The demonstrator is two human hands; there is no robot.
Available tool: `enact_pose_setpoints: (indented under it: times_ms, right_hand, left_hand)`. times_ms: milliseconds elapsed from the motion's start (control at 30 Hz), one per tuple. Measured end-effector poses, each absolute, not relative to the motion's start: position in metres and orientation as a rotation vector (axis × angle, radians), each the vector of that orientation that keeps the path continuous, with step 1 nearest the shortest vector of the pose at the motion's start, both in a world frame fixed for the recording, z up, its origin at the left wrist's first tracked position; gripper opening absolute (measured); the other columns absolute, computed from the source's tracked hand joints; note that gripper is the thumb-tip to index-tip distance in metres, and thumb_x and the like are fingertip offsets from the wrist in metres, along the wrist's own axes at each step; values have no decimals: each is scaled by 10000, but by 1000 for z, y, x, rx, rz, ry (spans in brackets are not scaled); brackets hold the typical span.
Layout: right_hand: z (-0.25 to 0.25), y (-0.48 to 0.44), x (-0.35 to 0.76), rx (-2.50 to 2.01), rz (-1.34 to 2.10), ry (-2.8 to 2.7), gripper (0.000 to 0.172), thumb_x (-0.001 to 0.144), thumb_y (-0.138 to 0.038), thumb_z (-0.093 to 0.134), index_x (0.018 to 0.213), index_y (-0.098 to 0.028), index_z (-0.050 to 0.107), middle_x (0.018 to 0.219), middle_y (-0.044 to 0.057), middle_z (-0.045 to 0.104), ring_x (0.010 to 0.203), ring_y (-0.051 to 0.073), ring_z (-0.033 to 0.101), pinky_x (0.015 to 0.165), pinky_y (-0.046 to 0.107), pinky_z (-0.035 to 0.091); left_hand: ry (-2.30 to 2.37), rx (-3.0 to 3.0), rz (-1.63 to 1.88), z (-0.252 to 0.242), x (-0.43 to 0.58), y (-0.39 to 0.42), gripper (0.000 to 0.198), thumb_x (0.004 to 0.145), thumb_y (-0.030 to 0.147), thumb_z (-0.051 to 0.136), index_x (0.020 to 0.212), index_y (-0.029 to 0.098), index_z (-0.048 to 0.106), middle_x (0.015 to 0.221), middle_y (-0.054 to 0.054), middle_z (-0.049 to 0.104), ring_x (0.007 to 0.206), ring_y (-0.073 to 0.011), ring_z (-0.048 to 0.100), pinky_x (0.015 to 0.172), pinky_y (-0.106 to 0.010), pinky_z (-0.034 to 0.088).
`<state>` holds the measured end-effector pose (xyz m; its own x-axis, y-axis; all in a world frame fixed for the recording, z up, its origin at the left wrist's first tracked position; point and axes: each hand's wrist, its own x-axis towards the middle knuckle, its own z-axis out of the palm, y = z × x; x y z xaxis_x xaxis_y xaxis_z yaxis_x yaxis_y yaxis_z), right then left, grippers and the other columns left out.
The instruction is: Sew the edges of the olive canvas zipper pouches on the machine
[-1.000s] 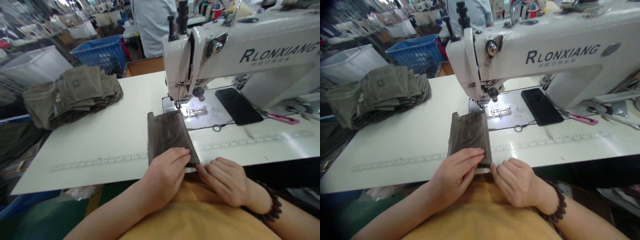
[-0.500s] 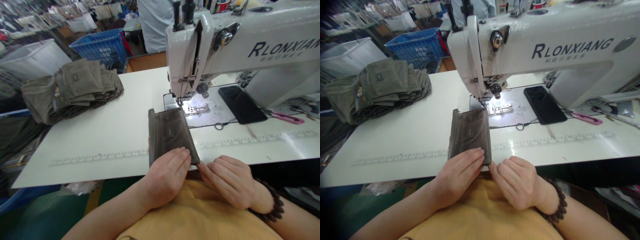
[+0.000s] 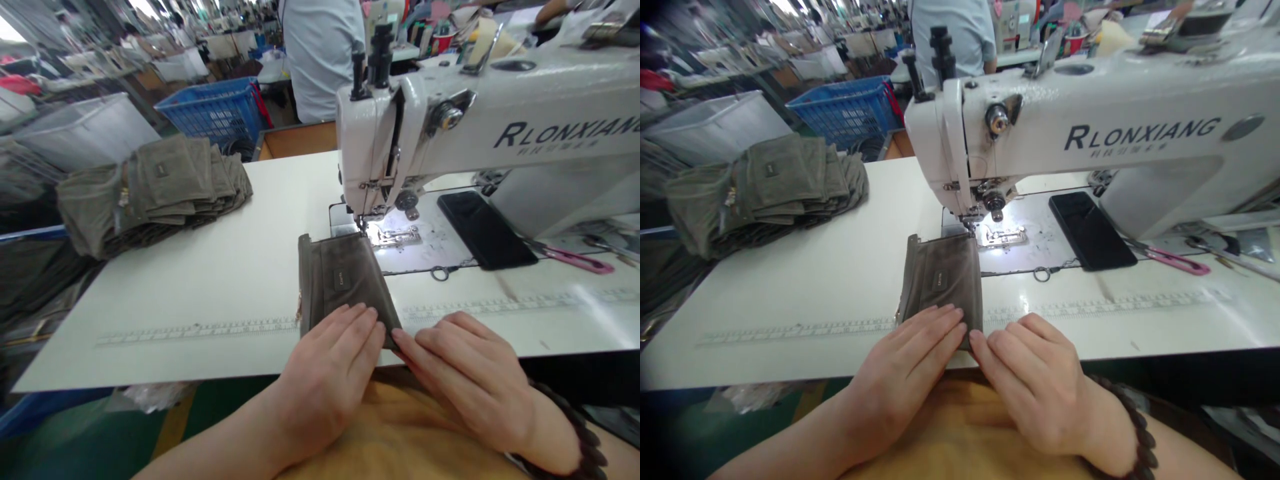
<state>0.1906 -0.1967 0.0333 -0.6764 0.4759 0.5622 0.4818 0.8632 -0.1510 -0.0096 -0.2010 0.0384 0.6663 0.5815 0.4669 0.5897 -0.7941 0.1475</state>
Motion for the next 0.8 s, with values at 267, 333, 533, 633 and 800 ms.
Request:
enact_pose_setpoints:
  times_ms: [267, 333, 533, 633, 800]
  right_hand:
    - [30, -199, 194, -603, -14, -2596, 273, 829, -22, 325, 995, 14, 537, 665, 79, 533, 593, 164, 471, 532, 333, 334]
    - [22, -196, 192, -603, 11, -2616, 266, 825, -18, 323, 967, 27, 544, 643, 71, 517, 567, 157, 450, 522, 330, 321]
    - [9, -180, 186, -703, 6, -2589, 264, 826, -11, 318, 915, -16, 567, 658, 65, 514, 585, 153, 435, 580, 325, 335]
    - [9, -171, 185, -754, 32, -2615, 272, 814, -10, 320, 891, -36, 580, 672, 67, 513, 593, 158, 424, 586, 326, 323]
    - [13, -156, 183, -798, 66, -2730, 214, 773, -48, 386, 712, -116, 580, 691, 64, 497, 622, 174, 408, 588, 328, 291]
  left_hand:
    - [-755, -3003, -605, 35, -17, -190, 352, 887, 96, 264, 1059, 25, 563, 1109, -143, 593, 1091, -222, 515, 959, -360, 434]
    - [-736, -3013, -542, 27, -16, -187, 353, 883, 95, 267, 1052, 27, 569, 1102, -139, 597, 1074, -220, 528, 957, -349, 434]
    - [-729, -2931, -534, 10, -11, -172, 320, 850, 79, 313, 1012, 27, 584, 1066, -151, 613, 1025, -227, 560, 922, -353, 449]
    - [-732, -2915, -526, 7, -11, -162, 310, 841, 74, 325, 1009, 26, 581, 1069, -151, 612, 1024, -228, 560, 916, -348, 451]
    - [-702, -2911, -538, 6, -12, -145, 323, 852, 68, 296, 977, 37, 592, 1036, -140, 627, 1005, -219, 572, 901, -341, 461]
